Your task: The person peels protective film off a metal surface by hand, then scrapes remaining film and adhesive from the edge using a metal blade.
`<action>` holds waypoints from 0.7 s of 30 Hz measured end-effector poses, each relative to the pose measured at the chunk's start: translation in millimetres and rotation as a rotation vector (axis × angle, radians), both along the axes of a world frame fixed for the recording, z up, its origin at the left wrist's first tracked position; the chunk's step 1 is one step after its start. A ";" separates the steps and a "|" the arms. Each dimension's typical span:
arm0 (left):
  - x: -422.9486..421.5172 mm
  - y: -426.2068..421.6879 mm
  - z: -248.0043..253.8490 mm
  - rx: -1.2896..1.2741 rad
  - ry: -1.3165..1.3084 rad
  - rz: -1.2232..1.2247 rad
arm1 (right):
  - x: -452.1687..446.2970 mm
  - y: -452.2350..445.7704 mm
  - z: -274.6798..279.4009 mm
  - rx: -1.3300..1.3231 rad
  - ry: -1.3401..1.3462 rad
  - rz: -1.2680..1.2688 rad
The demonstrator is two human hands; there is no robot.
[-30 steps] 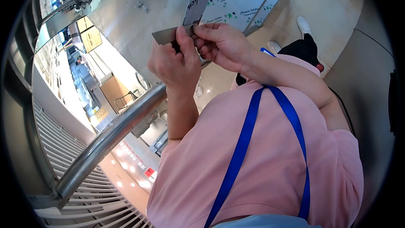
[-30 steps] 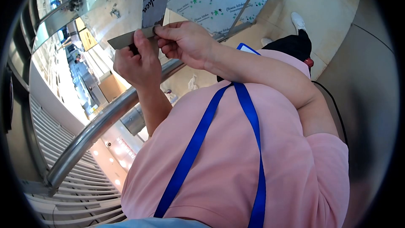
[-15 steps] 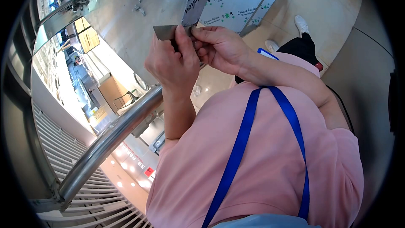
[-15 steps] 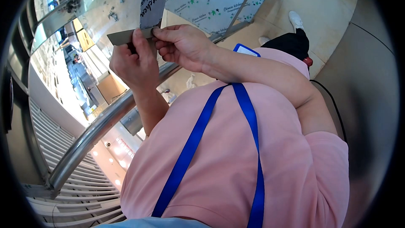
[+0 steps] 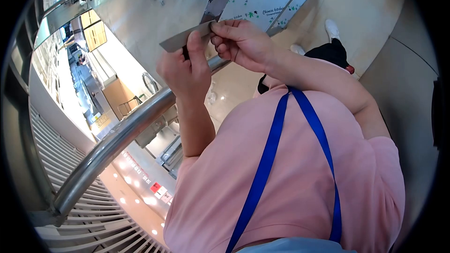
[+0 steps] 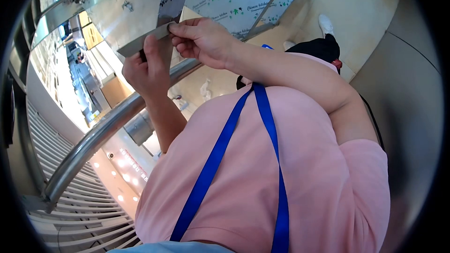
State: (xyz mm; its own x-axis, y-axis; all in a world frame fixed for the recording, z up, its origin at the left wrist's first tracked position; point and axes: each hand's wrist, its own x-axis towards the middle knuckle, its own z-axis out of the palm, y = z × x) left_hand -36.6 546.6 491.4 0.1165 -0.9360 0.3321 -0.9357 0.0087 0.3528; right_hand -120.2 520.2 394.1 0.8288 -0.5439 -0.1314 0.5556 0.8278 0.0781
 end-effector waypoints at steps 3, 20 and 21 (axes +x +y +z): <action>2.1 7.0 -4.8 -0.003 -0.008 0.056 | 0.4 0.6 -1.5 -0.016 0.043 0.011; -14.6 -15.6 -0.3 -0.043 -0.220 -0.062 | -10.6 -8.0 7.1 0.071 0.051 0.061; -15.2 -16.1 0.3 -0.046 -0.227 -0.066 | -12.3 -9.4 9.0 0.058 0.090 0.065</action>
